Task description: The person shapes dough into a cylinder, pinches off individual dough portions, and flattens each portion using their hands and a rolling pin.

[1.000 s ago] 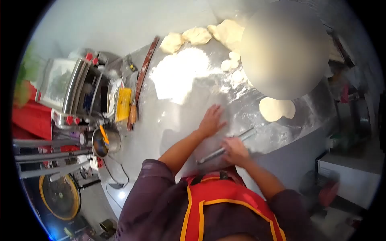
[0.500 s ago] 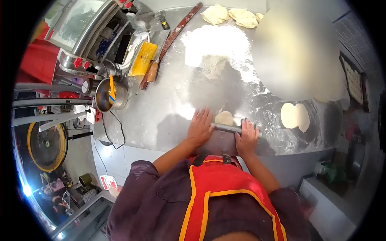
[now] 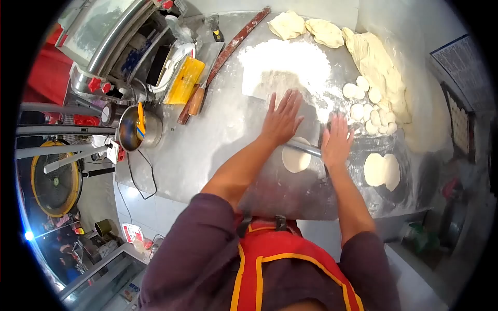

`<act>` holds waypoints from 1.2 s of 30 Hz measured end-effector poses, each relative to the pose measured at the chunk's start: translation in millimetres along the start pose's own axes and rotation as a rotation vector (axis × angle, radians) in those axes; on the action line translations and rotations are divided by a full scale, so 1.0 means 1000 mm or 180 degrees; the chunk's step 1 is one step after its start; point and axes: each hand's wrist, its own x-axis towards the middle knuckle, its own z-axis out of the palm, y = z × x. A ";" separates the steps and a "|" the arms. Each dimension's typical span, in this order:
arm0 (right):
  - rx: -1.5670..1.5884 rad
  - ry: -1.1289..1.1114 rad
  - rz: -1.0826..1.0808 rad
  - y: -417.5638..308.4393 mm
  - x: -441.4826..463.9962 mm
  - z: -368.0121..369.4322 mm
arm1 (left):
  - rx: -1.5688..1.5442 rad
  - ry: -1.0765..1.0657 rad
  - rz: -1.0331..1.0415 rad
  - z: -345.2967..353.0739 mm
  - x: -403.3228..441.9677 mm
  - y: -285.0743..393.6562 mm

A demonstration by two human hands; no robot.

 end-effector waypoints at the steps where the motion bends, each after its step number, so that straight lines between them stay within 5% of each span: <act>1: 0.0137 -0.0118 -0.0053 -0.004 -0.020 -0.005 | -0.0100 -0.0149 -0.0006 -0.013 -0.026 0.004; 9: 0.0732 -0.0266 -0.0464 -0.037 -0.165 -0.038 | -0.0772 -0.0234 -0.0060 -0.045 -0.181 0.037; 12: 0.0983 -0.0409 -0.0416 -0.031 -0.138 -0.037 | -0.1303 -0.0328 -0.0046 -0.036 -0.141 0.033; 15: 0.1250 -0.0592 -0.0476 -0.024 -0.131 -0.039 | -0.1190 -0.1122 0.0036 -0.026 -0.098 0.032; 21: 0.1241 -0.0678 -0.0398 0.010 -0.187 -0.050 | -0.1449 -0.0911 0.1154 -0.018 -0.106 0.025; 24: 0.1284 -0.0654 -0.0467 0.026 -0.202 -0.058 | -0.1722 -0.0729 0.0874 -0.017 -0.105 0.030; 27: 0.1415 -0.0675 -0.0421 0.031 -0.204 -0.062 | -0.1971 -0.0730 -0.0387 -0.028 -0.081 0.047; 30: 0.1471 -0.0514 -0.0439 0.031 -0.205 -0.056 | -0.2265 -0.0181 -0.0381 -0.042 -0.030 0.069; 33: 0.1391 -0.0640 -0.0362 0.030 -0.204 -0.057 | -0.2992 -0.0451 -0.0544 -0.051 0.015 0.108; 36: 0.1477 -0.0575 -0.0389 0.032 -0.203 -0.060 | -0.2816 -0.0469 0.0069 0.011 0.038 0.133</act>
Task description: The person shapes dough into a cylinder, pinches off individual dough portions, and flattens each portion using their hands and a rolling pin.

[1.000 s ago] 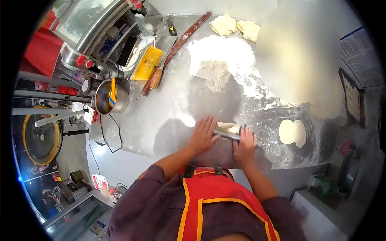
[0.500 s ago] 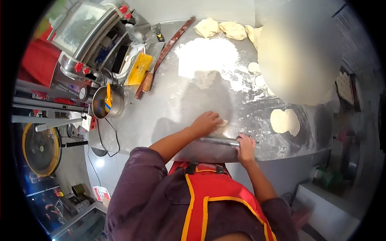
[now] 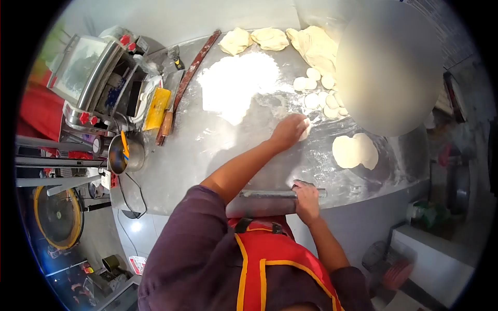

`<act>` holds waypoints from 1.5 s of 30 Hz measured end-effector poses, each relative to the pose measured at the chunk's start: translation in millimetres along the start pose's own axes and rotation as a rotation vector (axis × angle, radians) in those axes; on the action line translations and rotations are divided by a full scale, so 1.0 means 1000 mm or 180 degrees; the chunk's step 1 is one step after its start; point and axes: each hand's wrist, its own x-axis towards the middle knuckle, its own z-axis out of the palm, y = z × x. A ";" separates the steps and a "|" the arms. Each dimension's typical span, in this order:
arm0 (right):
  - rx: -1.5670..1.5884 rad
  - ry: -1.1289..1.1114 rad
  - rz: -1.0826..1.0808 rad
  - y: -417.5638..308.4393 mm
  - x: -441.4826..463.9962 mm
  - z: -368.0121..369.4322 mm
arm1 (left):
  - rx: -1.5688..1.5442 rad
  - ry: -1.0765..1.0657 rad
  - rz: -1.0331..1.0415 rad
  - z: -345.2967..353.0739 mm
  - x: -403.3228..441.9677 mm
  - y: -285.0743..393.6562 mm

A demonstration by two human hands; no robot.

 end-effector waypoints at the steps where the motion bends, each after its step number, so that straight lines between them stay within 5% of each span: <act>1: 0.0040 0.0013 -0.0018 0.001 0.001 0.000 | 0.0450 -0.0154 0.0254 0.017 0.004 -0.012; 4: -0.0022 -0.0157 -0.0162 0.008 0.008 -0.011 | 0.1872 -0.0729 0.0995 0.049 0.005 -0.041; 11: -0.0147 -0.0625 -0.0031 0.015 0.008 -0.025 | 0.2095 -0.0763 0.1260 0.008 -0.082 -0.035; 16: -0.0713 -0.0063 0.0273 -0.014 0.025 0.011 | 0.1593 -0.1178 0.0843 -0.029 -0.174 -0.023; 19: -0.1046 0.0294 0.0411 -0.010 0.083 0.034 | 0.0371 -0.0632 0.0083 -0.037 -0.171 -0.031; 22: -0.1080 0.0328 0.0394 -0.003 0.157 0.037 | 0.1025 -0.0212 -0.0342 -0.049 -0.131 -0.034; 24: -0.1085 0.0369 0.0438 0.000 0.195 0.043 | 0.1220 -0.0543 -0.0774 -0.045 -0.104 -0.032; 27: -0.1126 -0.0253 -0.0067 -0.001 0.171 0.041 | 0.1405 -0.0761 -0.0782 -0.055 -0.111 -0.038; 29: -0.1097 0.0390 -0.0146 -0.009 0.097 0.045 | 0.1210 -0.0604 -0.0771 -0.056 -0.123 -0.045; 30: -0.1046 -0.0172 -0.0010 -0.017 0.063 0.034 | 0.0988 -0.0446 -0.0894 -0.059 -0.140 -0.050; 32: -0.1014 0.0043 -0.0074 -0.019 0.052 0.036 | 0.0653 -0.0426 -0.1223 -0.064 -0.151 -0.049; 38: -0.1610 0.0308 0.0126 -0.012 0.194 0.049 | 0.0556 -0.0896 -0.1687 -0.056 -0.106 -0.034; 41: -0.1280 0.0215 0.0008 -0.015 0.186 0.050 | 0.0780 -0.1318 -0.1614 -0.070 -0.095 -0.023; 45: -0.1039 0.0139 -0.0195 -0.028 0.068 0.039 | 0.0801 -0.0303 -0.1575 -0.071 -0.140 -0.063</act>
